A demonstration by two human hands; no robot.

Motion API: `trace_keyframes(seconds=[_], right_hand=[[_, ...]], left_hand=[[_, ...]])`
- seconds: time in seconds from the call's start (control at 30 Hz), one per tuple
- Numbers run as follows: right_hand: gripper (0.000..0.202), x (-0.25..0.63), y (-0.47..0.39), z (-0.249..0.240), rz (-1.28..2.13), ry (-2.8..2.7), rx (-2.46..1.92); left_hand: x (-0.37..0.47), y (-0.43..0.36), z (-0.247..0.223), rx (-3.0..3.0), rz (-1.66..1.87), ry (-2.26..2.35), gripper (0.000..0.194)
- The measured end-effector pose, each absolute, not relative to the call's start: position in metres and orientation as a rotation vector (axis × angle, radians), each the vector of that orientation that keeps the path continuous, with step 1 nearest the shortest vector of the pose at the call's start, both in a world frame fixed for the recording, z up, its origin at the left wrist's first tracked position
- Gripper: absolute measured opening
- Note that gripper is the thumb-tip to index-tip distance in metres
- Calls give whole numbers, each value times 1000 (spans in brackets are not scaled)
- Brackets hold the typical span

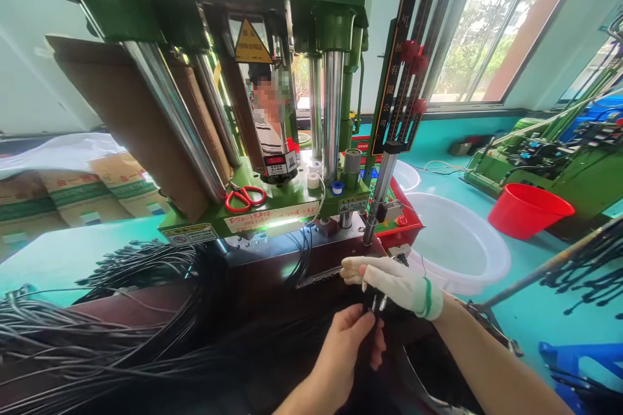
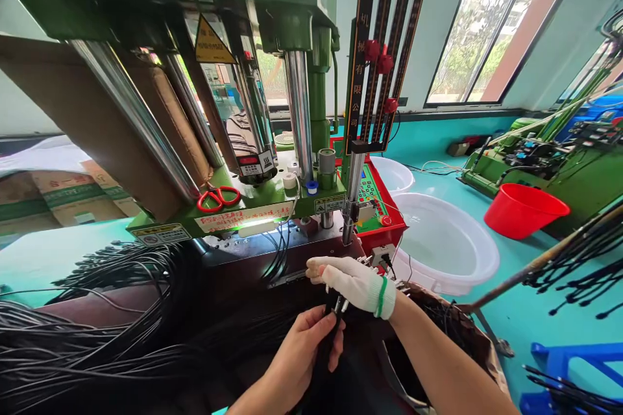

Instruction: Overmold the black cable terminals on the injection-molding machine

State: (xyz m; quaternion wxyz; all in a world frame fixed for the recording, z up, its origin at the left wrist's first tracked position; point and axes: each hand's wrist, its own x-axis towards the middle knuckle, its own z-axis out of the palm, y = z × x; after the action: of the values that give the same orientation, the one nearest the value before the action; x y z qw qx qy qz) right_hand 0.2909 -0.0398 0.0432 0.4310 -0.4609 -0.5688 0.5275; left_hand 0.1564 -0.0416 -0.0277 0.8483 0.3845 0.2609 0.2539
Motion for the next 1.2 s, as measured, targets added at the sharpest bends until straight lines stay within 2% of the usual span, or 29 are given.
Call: trace_keyframes(seconds=[0.33, 0.4, 0.5, 0.57, 0.67, 0.87, 1.2], right_hand=[[31, 308, -47, 48, 1133, -1330, -1394], [36, 308, -54, 49, 1155, -1191, -1225], [55, 303, -67, 44, 1135, -1038, -902], [47, 298, -75, 39, 1072, -989, -866], [17, 294, -81, 32, 913, -974, -995], [22, 304, -84, 23, 647, -866, -1166], [19, 303, -75, 37, 527, -524, -850]], left_hand=[[147, -44, 0, 905, 437, 456, 26], [148, -44, 11, 931, 443, 415, 25], [153, -38, 27, 1013, 507, 389, 23], [158, -32, 35, 1104, 552, 425, 24], [167, -23, 39, 1245, 590, 491, 26], [176, -12, 41, 1339, 585, 503, 30], [177, -2, 68, 1617, 439, 408, 21]])
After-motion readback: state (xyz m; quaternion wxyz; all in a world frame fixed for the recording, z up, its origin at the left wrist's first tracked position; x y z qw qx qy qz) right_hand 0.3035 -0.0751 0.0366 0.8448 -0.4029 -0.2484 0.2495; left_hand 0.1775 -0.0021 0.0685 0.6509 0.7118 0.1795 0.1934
